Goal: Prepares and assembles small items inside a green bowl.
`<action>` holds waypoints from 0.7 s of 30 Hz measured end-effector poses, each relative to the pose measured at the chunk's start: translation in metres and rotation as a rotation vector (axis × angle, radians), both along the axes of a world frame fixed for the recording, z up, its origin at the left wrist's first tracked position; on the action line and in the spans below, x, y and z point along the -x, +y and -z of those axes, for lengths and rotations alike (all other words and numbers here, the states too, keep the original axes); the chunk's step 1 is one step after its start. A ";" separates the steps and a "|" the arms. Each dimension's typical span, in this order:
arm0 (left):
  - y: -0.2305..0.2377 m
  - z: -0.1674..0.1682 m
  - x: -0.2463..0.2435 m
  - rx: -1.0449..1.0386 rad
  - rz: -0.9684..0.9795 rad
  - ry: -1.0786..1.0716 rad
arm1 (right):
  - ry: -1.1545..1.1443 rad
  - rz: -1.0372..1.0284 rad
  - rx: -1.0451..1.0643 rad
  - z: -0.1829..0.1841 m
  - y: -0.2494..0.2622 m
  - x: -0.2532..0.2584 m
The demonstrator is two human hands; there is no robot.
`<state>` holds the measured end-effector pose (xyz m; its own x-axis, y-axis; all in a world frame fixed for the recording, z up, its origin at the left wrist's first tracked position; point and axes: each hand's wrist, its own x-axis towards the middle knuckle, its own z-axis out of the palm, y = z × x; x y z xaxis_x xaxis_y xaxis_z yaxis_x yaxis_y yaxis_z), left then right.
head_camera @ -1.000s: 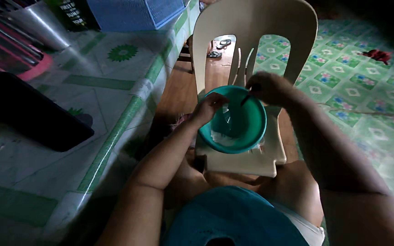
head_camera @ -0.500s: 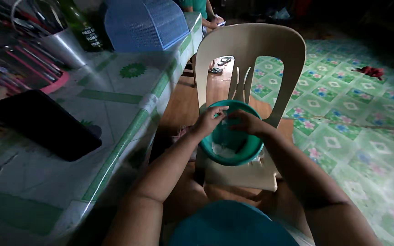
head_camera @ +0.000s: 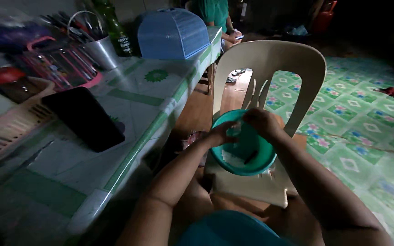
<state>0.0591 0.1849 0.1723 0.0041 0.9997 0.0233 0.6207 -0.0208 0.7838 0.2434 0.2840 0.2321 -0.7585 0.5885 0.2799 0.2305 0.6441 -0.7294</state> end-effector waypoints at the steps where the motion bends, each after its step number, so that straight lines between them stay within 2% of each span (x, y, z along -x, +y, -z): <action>1: 0.002 0.006 0.000 0.058 0.011 0.051 | 0.000 0.009 0.004 -0.007 0.000 -0.001; 4: 0.005 0.023 -0.001 0.050 0.042 0.132 | 0.041 -0.018 -0.058 -0.016 0.001 -0.004; 8: 0.008 0.025 -0.011 -0.146 -0.054 0.194 | 0.147 -0.039 -0.303 -0.016 0.004 -0.009; 11: 0.009 0.020 -0.011 -0.214 -0.065 0.126 | 0.278 0.031 -0.386 -0.017 -0.002 -0.019; 13: 0.007 0.009 -0.006 -0.139 -0.043 0.042 | 0.354 0.104 -0.469 -0.011 -0.004 -0.021; 15: 0.001 -0.004 -0.004 -0.057 -0.065 0.030 | 0.196 0.087 -0.436 0.003 0.000 -0.016; 17: -0.003 -0.013 -0.001 -0.080 -0.071 0.046 | 0.074 0.026 -0.317 0.012 0.007 -0.012; 21: -0.010 -0.029 -0.012 -0.095 -0.050 0.033 | 0.028 -0.058 -0.204 -0.001 0.004 -0.012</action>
